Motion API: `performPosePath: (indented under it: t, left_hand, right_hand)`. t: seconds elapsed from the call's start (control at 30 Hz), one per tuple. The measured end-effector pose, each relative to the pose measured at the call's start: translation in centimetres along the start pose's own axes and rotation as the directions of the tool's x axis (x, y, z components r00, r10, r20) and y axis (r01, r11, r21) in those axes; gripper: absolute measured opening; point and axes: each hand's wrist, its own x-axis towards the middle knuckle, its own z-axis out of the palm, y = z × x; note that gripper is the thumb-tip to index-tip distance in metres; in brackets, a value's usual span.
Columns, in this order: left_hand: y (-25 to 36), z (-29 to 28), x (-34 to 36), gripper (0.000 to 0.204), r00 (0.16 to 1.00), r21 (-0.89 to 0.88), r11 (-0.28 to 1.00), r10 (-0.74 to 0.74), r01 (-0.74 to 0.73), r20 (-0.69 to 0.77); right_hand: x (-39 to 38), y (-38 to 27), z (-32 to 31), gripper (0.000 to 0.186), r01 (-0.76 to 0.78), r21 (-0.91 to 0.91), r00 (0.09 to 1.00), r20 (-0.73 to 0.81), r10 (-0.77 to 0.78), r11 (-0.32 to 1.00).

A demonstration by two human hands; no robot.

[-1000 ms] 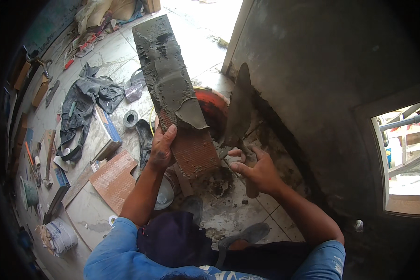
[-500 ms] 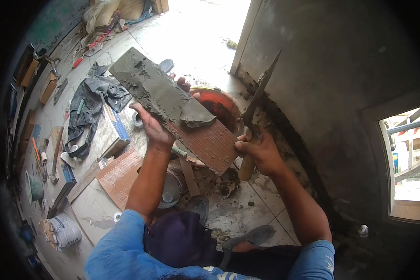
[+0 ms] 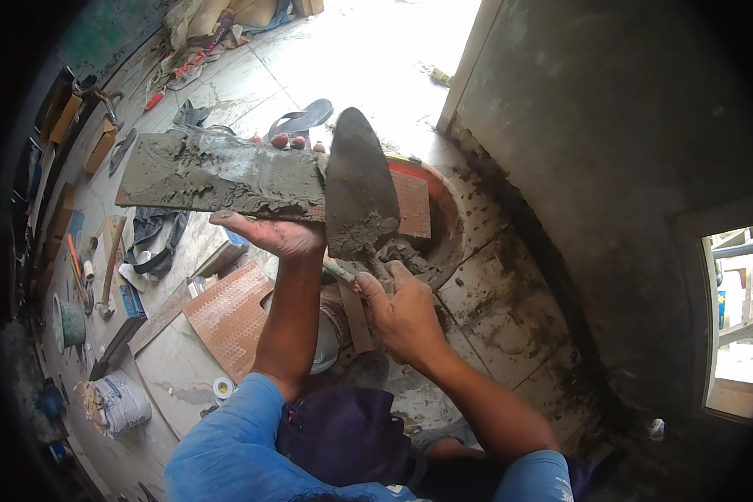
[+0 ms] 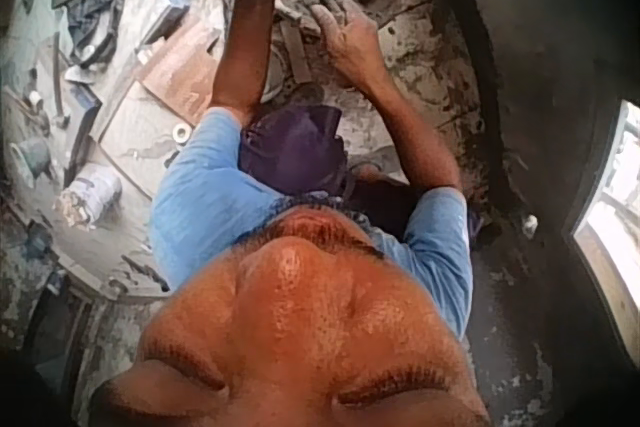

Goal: The person scoops cement from a bucket with a trowel and spreads it onto the back of a rectangular tile. They then press the tile onto the floor and tap it with a rubber mallet to secure it. The person repeats this process with a second tile, using a brush to clean excess cement from the joints.

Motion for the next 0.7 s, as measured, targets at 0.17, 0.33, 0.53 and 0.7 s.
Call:
performPosePath:
  t: [0.17, 0.33, 0.53, 0.7]
  left_hand:
    - [0.3, 0.9, 0.9, 0.103, 0.995, 0.014, 0.995, 0.1, -0.1, 0.011]
    - [1.9, -1.4, 3.2, 0.105, 0.989, 0.093, 0.987, 0.124, -0.131, 0.078]
    - [1.7, -0.8, 2.0, 0.108, 0.998, 0.119, 0.993, 0.002, -0.01, 0.068]
    - [0.5, -0.4, 0.5, 0.11, 0.998, 0.116, 0.993, -0.038, 0.033, 0.048]
  right_hand:
    - [0.2, 1.5, 0.5, 0.053, 0.077, -0.22, 0.997, -0.007, -0.08, 0.972]
    - [-3.5, 3.9, -4.0, 0.051, -0.072, -0.562, 0.929, 0.262, 0.26, 0.824]
    - [-4.6, -0.6, -9.8, 0.044, -0.139, -0.35, 0.944, 0.235, 0.23, 0.926]
    - [-0.7, -3.7, -7.6, 0.049, -0.267, -0.264, 0.862, 0.364, 0.353, 0.927]
